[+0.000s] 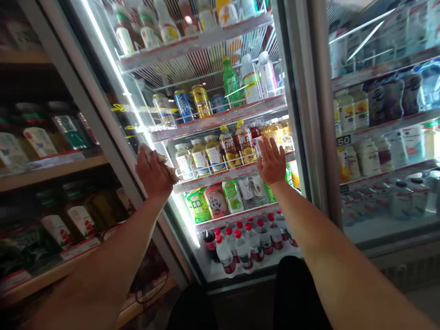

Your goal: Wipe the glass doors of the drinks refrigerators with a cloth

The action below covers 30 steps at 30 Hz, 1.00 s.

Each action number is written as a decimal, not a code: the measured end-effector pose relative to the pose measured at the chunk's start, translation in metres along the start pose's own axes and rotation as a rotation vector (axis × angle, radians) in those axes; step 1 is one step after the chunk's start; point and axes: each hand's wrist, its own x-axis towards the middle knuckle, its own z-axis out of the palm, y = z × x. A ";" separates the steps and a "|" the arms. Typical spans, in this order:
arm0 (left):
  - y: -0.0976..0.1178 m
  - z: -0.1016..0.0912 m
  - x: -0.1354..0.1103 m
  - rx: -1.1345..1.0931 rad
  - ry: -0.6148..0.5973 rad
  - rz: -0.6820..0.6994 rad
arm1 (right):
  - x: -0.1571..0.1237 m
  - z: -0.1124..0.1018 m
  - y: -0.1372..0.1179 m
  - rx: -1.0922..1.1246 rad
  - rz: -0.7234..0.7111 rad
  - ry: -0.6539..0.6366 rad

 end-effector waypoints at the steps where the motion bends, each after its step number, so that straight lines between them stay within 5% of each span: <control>1: -0.002 0.000 -0.014 0.002 -0.006 -0.005 | 0.000 0.000 0.000 0.003 0.000 0.003; 8: -0.020 0.003 -0.120 0.081 -0.017 0.166 | -0.002 0.003 0.002 0.022 -0.020 0.025; 15: -0.014 0.003 -0.202 0.129 -0.044 0.267 | -0.001 0.004 0.002 0.010 -0.009 0.024; 30: 0.007 -0.002 -0.368 0.147 -0.447 0.372 | -0.002 0.004 0.003 0.004 -0.024 0.031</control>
